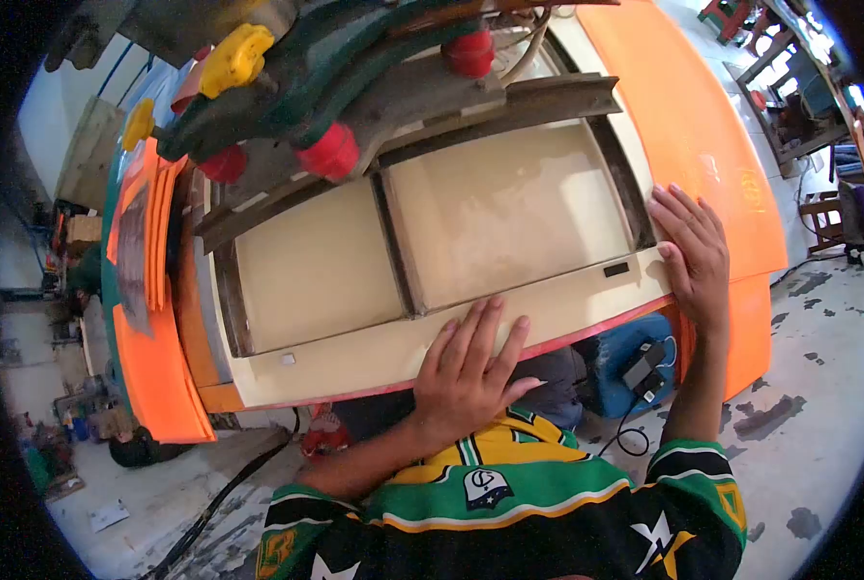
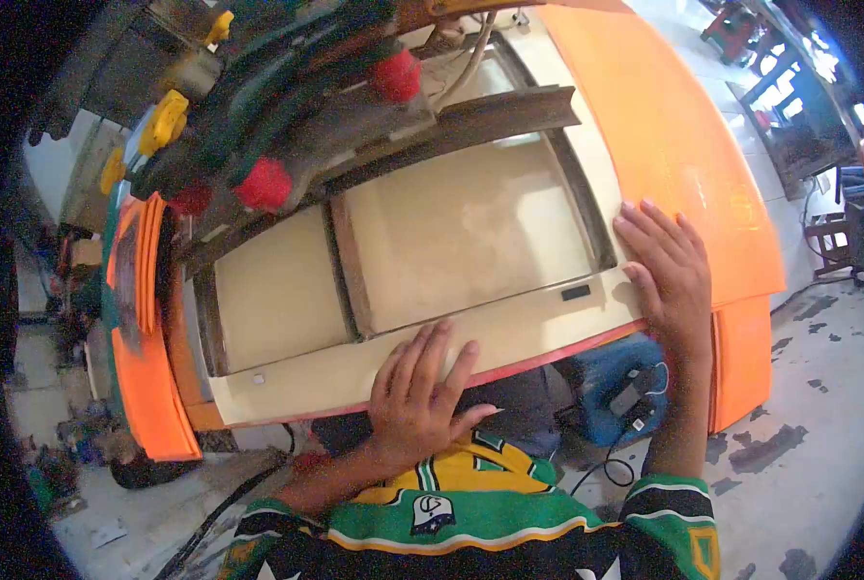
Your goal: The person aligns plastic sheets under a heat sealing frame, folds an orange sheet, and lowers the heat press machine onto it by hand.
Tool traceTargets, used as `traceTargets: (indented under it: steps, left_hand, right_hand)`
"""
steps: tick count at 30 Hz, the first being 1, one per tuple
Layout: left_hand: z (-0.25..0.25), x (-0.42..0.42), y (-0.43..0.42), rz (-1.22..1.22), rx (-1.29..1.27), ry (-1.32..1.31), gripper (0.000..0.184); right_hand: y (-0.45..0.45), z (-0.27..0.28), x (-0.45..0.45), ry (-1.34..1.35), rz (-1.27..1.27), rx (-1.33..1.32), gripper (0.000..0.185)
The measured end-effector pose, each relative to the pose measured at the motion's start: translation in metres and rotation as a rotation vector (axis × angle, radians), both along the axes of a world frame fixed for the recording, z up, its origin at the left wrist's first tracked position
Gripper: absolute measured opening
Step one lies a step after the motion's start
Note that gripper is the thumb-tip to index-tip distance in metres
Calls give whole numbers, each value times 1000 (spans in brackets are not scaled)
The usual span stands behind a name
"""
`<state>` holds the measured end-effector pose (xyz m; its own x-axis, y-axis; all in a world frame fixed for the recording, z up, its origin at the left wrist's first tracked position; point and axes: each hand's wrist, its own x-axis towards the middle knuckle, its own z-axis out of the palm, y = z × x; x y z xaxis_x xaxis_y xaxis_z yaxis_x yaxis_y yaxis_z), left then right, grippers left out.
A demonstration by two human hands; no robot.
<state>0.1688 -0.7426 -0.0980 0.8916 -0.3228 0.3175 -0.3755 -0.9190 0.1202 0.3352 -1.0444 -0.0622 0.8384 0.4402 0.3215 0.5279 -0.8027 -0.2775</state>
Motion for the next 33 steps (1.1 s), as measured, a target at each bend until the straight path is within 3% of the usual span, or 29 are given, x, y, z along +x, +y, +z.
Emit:
traceTargets:
  steps: [17,19,22,28,33]
  left_hand:
    - [-4,1,-2,-34,2,25,81]
    - [-5,1,-2,-33,14,6,81]
    - [-4,1,-3,-25,45,-31,76]
    - [-11,0,-4,-17,53,-31,79]
    - [-13,1,-4,-17,47,-40,79]
  right_hand:
    - [-7,4,1,21,-31,112,37]
    - [-10,12,17,160,-88,301,36]
    - [-12,28,81,-78,27,108,32]
    - [28,3,258,-197,271,96,31]
    - [88,-13,329,-238,184,58,36]
